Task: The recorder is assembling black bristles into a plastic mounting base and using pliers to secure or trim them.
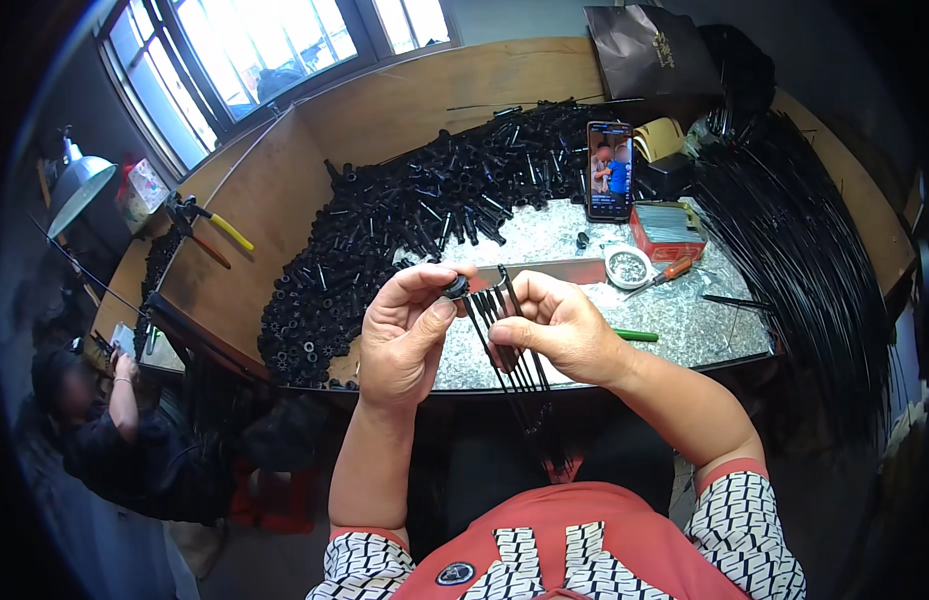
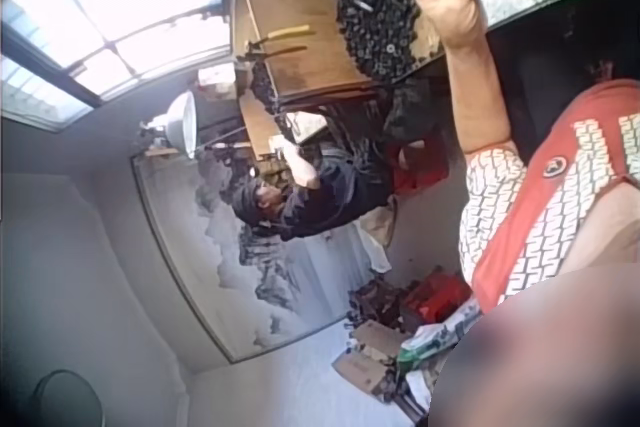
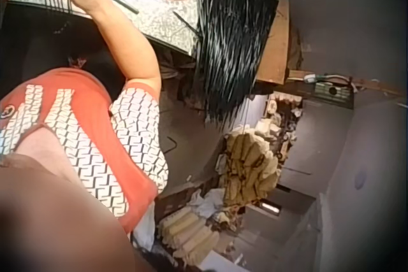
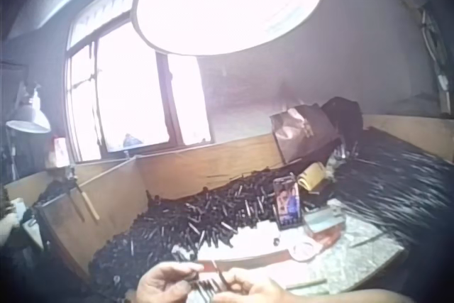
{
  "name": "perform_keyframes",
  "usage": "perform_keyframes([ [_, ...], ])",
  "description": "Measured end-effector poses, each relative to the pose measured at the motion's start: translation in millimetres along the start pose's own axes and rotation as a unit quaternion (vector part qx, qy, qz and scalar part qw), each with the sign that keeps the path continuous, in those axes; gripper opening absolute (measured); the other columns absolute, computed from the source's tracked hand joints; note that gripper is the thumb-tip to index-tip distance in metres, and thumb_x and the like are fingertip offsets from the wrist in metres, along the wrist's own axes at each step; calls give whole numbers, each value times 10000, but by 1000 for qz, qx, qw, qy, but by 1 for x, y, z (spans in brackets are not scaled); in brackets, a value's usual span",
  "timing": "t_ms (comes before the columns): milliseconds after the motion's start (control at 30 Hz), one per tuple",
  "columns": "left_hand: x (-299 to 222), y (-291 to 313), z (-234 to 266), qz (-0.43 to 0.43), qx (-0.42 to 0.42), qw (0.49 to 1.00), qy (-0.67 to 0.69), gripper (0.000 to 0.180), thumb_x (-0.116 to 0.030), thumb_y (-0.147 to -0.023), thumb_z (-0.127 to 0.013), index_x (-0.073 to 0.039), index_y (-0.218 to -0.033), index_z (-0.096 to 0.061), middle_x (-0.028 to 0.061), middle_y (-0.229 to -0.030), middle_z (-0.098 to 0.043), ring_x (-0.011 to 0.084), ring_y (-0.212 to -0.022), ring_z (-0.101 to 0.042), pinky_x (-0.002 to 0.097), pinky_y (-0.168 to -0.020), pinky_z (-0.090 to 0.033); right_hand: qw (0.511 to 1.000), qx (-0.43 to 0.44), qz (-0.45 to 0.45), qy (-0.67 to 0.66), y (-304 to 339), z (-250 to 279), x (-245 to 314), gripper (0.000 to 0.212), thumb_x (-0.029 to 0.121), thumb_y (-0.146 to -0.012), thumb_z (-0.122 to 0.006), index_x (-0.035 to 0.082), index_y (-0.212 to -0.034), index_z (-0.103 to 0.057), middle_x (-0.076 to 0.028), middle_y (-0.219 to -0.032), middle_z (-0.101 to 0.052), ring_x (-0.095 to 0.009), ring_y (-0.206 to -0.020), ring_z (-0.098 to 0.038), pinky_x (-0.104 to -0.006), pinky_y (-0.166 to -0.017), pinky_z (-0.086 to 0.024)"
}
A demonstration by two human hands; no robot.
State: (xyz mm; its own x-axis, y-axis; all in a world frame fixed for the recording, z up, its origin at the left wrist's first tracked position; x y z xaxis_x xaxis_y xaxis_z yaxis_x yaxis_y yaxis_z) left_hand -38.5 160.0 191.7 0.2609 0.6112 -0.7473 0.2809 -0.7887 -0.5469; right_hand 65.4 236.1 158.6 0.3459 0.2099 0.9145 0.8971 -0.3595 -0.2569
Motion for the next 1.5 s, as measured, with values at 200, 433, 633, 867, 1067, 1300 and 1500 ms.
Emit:
perform_keyframes([
  [200, 3, -1, 5, 16, 0, 1000, 15, 247, 20, -906, -578, -2, -1152, -582, 136, -1168, -611, 142, -1005, -597, 290, -887, -479, 1000, 10, 2, -14, 0, -1, 1, 167, 91, -915, -638, -5, -982, -519, -70, -786, -639, -104, -673, -616, -248, -612, -508],
  [433, 3, -1, 4, 12, 25, 999, 31, 236, 24, -903, -569, -3, -1137, -573, 116, -1197, -546, 146, -1099, -547, 292, -964, -453, 1000, 10, 1, -9, -1, 2, -1, 164, 97, -918, -636, -2, -982, -521, -68, -789, -638, -105, -670, -614, -250, -613, -509],
  [633, -3, -2, -5, 4, 40, 999, -4, 275, 31, -901, -577, 2, -1174, -588, 107, -1164, -592, 159, -1069, -577, 300, -928, -464, 1000, 17, 2, -8, -1, 0, -1, 161, 96, -917, -637, 2, -979, -521, -64, -803, -636, -98, -692, -612, -251, -625, -509],
  [867, -6, -2, -6, -40, 39, 997, -55, 296, 49, -852, -644, 7, -1142, -602, 120, -1165, -586, 182, -1073, -582, 320, -962, -455, 1000, 4, 4, 2, -1, -3, 0, 159, 91, -911, -647, 3, -958, -522, -60, -786, -636, -95, -678, -612, -237, -613, -499],
  [1067, -13, 1, -8, -44, 2, 995, -88, 220, 47, -865, -630, 5, -1080, -611, 134, -1150, -588, 176, -1058, -585, 314, -945, -467, 1000, 2, 5, 16, -2, -8, 2, 170, 97, -916, -640, -2, -967, -512, -57, -783, -628, -93, -676, -606, -236, -611, -494],
  [1300, -10, -1, -10, -34, 18, 997, -69, 191, 57, -884, -592, 9, -1067, -622, 160, -1142, -611, 205, -1073, -591, 342, -968, -455, 999, 34, 14, 13, -1, -12, 2, 141, 99, -948, -586, -11, -995, -511, -55, -792, -612, -95, -688, -587, -251, -635, -491],
  [1500, -10, 0, -9, -28, 35, 998, -47, 180, 50, -885, -592, 8, -1056, -629, 171, -1134, -625, 215, -1087, -590, 353, -974, -452, 998, 60, 6, 3, -2, -14, 1, 137, 116, -957, -572, -11, -968, -521, -63, -780, -613, -107, -684, -585, -263, -631, -489],
])
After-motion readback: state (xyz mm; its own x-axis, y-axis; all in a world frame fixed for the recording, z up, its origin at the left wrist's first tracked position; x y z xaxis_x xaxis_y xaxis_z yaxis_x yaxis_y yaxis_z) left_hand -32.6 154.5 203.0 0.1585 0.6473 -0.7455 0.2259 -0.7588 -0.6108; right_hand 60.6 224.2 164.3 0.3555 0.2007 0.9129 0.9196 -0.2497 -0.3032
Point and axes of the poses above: each hand's wrist, its own y-axis away from the middle knuckle, its own z-axis out of the back of the hand, x = y × z, the point moved 8 cm from there along -y, towards the middle knuckle
